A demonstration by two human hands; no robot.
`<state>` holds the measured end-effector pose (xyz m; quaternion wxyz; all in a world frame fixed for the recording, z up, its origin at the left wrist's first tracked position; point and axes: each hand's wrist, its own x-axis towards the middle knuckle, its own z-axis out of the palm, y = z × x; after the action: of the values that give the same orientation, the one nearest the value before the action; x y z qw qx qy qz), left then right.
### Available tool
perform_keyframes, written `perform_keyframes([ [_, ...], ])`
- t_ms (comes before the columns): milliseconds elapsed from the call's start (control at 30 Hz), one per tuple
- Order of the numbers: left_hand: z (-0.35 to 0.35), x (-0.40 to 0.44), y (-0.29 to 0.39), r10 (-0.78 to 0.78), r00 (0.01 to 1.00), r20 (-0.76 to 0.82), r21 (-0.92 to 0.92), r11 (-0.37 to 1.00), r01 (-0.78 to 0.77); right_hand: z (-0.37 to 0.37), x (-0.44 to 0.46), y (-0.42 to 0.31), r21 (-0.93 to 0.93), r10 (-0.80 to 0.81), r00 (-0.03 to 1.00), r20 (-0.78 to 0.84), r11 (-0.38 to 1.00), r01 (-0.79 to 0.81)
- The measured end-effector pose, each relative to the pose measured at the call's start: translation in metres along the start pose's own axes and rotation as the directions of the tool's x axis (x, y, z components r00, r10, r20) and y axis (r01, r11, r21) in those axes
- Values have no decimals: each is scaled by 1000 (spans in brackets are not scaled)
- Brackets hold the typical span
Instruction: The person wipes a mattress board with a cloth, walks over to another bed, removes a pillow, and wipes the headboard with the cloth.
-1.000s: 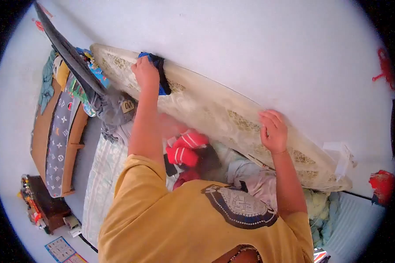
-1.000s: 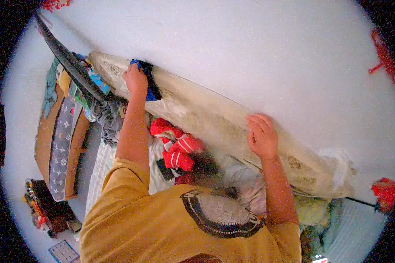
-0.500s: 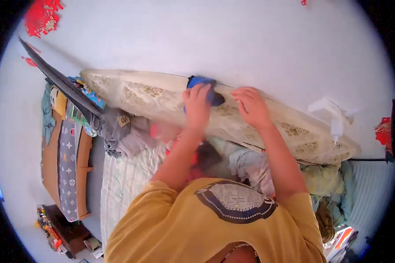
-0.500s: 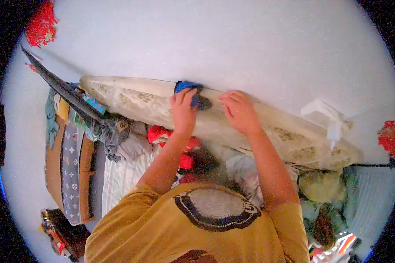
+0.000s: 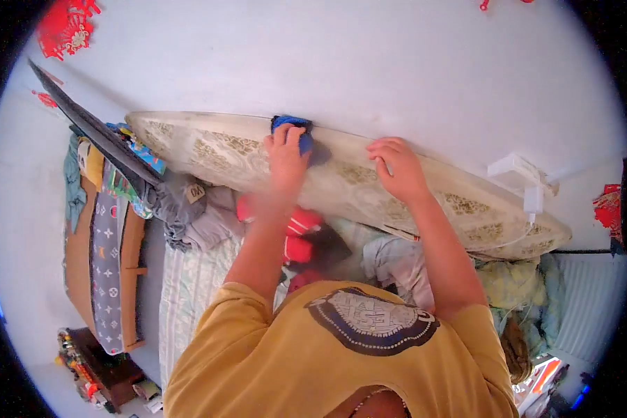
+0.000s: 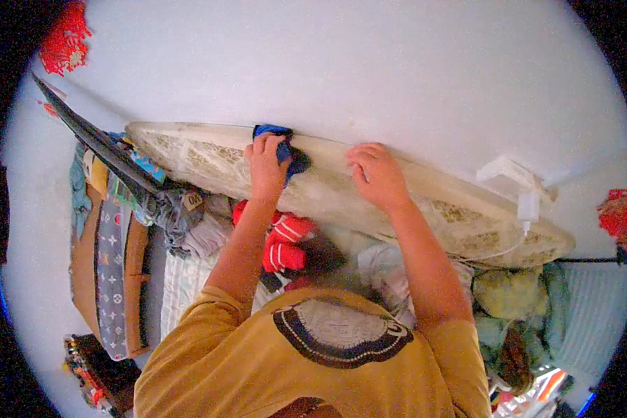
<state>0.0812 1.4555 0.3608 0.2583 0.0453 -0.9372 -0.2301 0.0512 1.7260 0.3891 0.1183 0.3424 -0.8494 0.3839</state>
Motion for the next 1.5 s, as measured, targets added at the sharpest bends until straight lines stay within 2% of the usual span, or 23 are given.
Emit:
perform_keyframes([
  [33, 1, -2, 8, -40, 999, 36, -27, 999, 41, 2, 1, 1, -4, 10, 1000, 0, 1000, -10],
  [133, 9, -4, 28, -39, 997, -72, -31, 999, 37, 6, 0, 3, 16, 7, 1000, -29, 1000, -7],
  [233, -3, 8, 23, -124, 991, 54, -85, 988, 128, 5, 1, 8, 8, -28, 1000, -15, 1000, 28],
  [367, 2, 15, -20, 15, 999, -34, -91, 996, -18, 1, -1, 7, -36, -37, 999, -31, 999, 36],
  [433, -5, 19, -35, -81, 991, -102, -156, 986, 65, 2, -2, 12, -49, -55, 997, -48, 997, 53],
  [467, -6, 21, -46, -71, 988, -133, -186, 981, 46, 2, -3, 13, -40, -57, 997, -43, 998, 55],
  [567, -18, 22, -47, -223, 974, -36, -319, 926, 201, -1, 0, 13, -10, -79, 996, -44, 997, 79],
  [600, -33, 23, -31, -422, 884, 201, -520, 719, 461, -1, 0, 13, -3, -82, 995, -48, 997, 82],
  [667, -38, 8, -16, -456, 781, 427, -783, 246, 572, -2, -3, 15, 10, -84, 995, -57, 996, 84],
  [700, -39, 0, -9, -420, 728, 541, -811, -33, 584, -1, -5, 18, 15, -84, 995, -61, 996, 85],
  [767, -29, -25, -6, -223, 759, 612, -787, -75, 613, -1, -6, 19, 15, -55, 997, -51, 998, 55],
  [833, -28, -42, 12, -110, 723, 682, -726, -223, 650, -4, -5, 15, 0, 2, 1000, -20, 1000, -2],
  [900, -33, -51, 41, -68, 647, 760, -598, -466, 652, -6, -6, 14, 87, 128, 991, 29, 988, -130],
  [933, -36, -52, 52, 25, 689, 724, -592, -489, 640, -7, -7, 13, 127, 188, 980, 57, 973, -194],
  [967, -38, -54, 60, 105, 697, 709, -531, -571, 626, -8, -10, 9, 349, 270, 960, 78, 894, -280],
  [1033, -37, -57, 68, 255, 716, 650, -378, -708, 596, -5, -23, -6, 714, 402, 900, 169, 579, -393],
  [1133, -27, -63, 71, 319, 684, 657, -328, -695, 639, 3, -52, -50, 753, 432, 884, 175, 520, -403],
  [1233, -26, -64, 88, 296, 649, 700, -421, -563, 711, -6, -66, -62, 690, 391, 836, 385, 480, -542],
  [1267, -22, -64, 90, 231, 659, 716, -445, -576, 685, -5, -70, -65, 720, 416, 843, 341, 461, -519],
  [1367, -18, -67, 109, 6, 732, 681, -687, -341, 642, -13, -75, -66, 495, 531, 790, 307, 620, -609],
  [1400, -17, -68, 111, 6, 743, 670, -689, -367, 625, -12, -78, -63, 402, 579, 746, 328, 629, -665],
  [1467, 4, -75, 96, -98, 745, 660, -738, -269, 619, -7, -87, -52, 201, 682, 648, 339, 620, -759],
  [1500, 12, -79, 91, -150, 744, 652, -755, -223, 617, -13, -90, -55, 198, 658, 645, 387, 624, -756],
])
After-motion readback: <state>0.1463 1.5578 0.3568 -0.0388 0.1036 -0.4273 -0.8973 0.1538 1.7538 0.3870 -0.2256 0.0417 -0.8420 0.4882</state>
